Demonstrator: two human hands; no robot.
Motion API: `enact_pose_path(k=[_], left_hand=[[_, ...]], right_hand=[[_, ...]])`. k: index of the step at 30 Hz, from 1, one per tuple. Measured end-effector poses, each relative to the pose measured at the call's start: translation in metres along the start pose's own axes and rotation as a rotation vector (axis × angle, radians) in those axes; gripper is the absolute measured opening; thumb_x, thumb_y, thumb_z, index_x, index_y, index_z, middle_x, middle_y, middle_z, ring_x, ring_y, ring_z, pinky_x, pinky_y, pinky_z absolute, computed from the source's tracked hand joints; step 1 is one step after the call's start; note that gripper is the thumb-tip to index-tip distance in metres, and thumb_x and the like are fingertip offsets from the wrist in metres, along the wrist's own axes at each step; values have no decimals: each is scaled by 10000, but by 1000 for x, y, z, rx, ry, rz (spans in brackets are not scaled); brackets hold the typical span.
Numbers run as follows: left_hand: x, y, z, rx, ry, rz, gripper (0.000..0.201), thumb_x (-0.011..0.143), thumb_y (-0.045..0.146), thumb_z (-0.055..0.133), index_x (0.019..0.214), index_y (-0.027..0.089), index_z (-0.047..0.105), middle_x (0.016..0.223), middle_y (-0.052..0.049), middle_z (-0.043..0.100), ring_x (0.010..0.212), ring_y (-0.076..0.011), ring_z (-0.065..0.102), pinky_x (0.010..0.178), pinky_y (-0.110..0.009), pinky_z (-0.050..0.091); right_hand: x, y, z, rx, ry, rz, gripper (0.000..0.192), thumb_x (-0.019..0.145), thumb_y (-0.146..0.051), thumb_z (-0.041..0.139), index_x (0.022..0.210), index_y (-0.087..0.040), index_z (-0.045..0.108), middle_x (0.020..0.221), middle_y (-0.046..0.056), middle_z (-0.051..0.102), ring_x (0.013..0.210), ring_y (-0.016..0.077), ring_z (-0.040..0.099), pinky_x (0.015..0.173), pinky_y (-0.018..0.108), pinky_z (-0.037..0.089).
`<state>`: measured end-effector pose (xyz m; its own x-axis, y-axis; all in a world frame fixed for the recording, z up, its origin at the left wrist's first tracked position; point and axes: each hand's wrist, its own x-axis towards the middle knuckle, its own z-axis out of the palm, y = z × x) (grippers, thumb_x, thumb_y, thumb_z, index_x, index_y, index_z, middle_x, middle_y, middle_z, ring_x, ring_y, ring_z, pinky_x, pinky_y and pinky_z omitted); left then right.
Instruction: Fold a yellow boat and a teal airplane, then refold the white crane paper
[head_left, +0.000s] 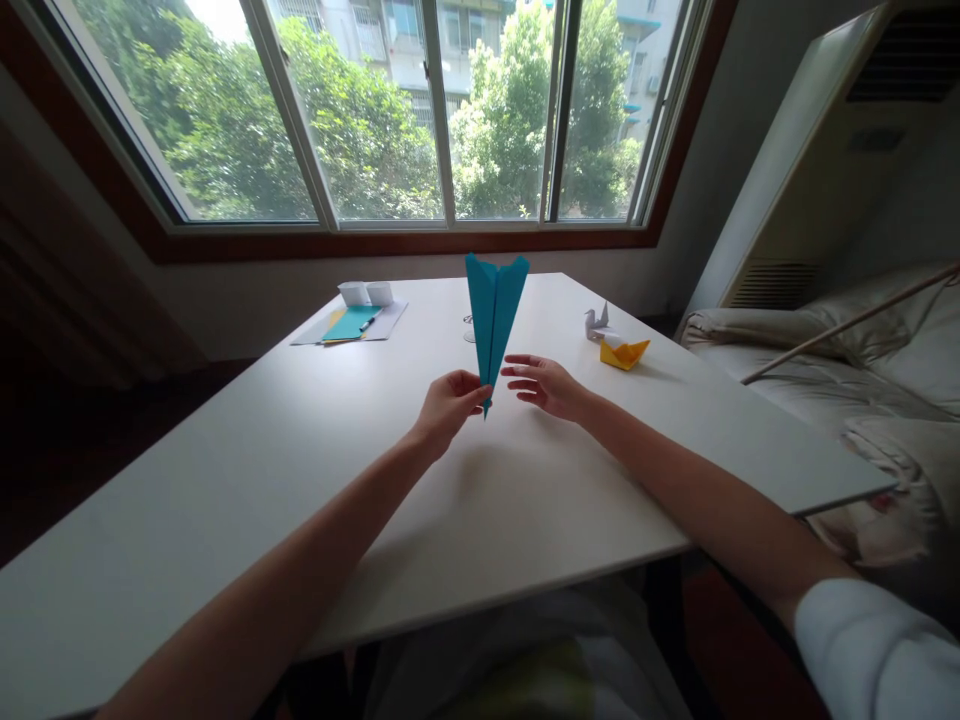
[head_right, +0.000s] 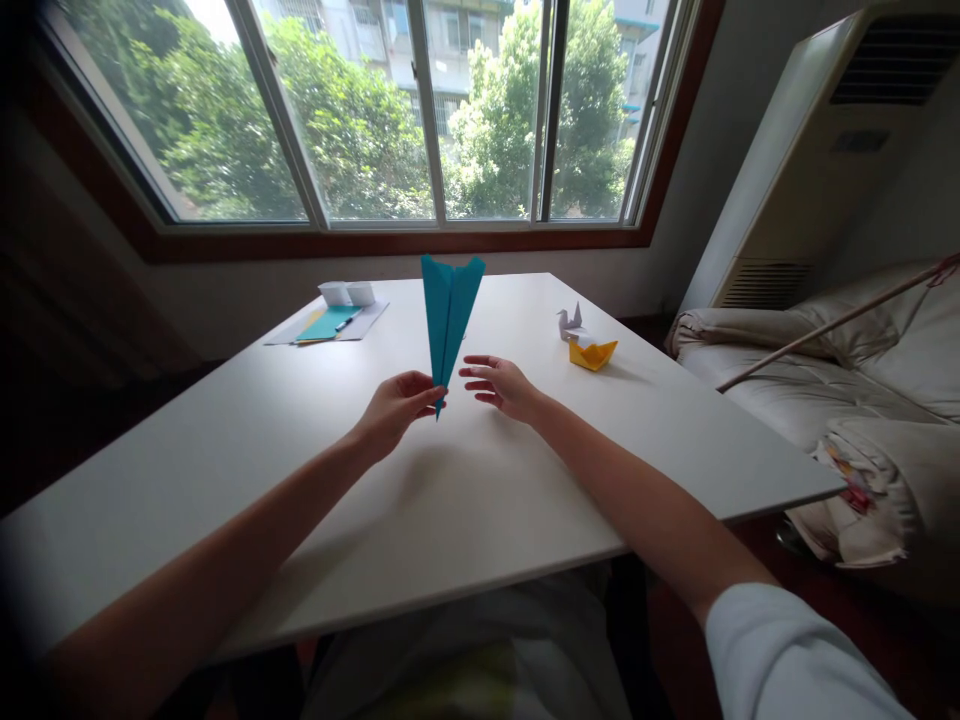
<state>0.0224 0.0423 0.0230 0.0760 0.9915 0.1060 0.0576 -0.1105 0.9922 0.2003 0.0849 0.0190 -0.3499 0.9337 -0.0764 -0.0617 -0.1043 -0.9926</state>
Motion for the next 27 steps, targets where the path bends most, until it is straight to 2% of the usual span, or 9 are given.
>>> enact_pose_path(k=[3,6,10,13,16,20,27], left_hand=[[6,-8,-5,276,136,144,219,606,331,713,698,153,626,656,-36,641,629,-179,598,583,-292,448],[8,-11,-5,364,128,214,219,612,358,708,678,160,640,659,-38,650,638,-185,599,581,-284,440],[5,-9,1,182,38,205,256,616,372,717,711,147,640,689,-41,653,663,-175,593,604,-282,450],[2,-5,4,18,34,140,302,589,375,744,748,137,646,700,-37,646,640,-154,571,589,-276,440],[1,-4,4,-92,15,101,320,578,369,761,757,132,644,696,-28,631,629,-136,554,577,-264,426],[2,-7,3,-131,-12,95,315,610,357,750,797,132,631,752,-34,636,670,-141,571,602,-270,438],[8,-13,2,-182,58,79,327,634,340,727,838,146,561,786,-45,654,737,-172,611,677,-317,472]], right_hand=[[-4,-1,5,37,-93,30,314,740,-292,662,1034,-218,582,1103,52,630,769,113,620,582,196,478],[-5,-2,10,50,-29,10,269,684,-348,714,879,-189,619,971,44,652,639,89,588,506,185,448],[-1,2,13,66,74,-42,282,656,-369,734,807,-166,609,830,39,648,632,102,588,522,202,459],[2,5,10,61,110,-68,270,667,-324,729,852,-172,603,875,39,651,644,99,590,549,213,475],[4,6,7,67,110,-33,286,688,-302,711,914,-178,588,934,46,650,676,109,608,592,231,498],[3,6,7,138,68,-27,304,710,-256,687,978,-191,559,954,49,658,756,141,638,659,259,516],[3,5,6,144,104,7,174,732,-194,636,888,-195,559,890,28,662,801,152,645,707,276,506]])
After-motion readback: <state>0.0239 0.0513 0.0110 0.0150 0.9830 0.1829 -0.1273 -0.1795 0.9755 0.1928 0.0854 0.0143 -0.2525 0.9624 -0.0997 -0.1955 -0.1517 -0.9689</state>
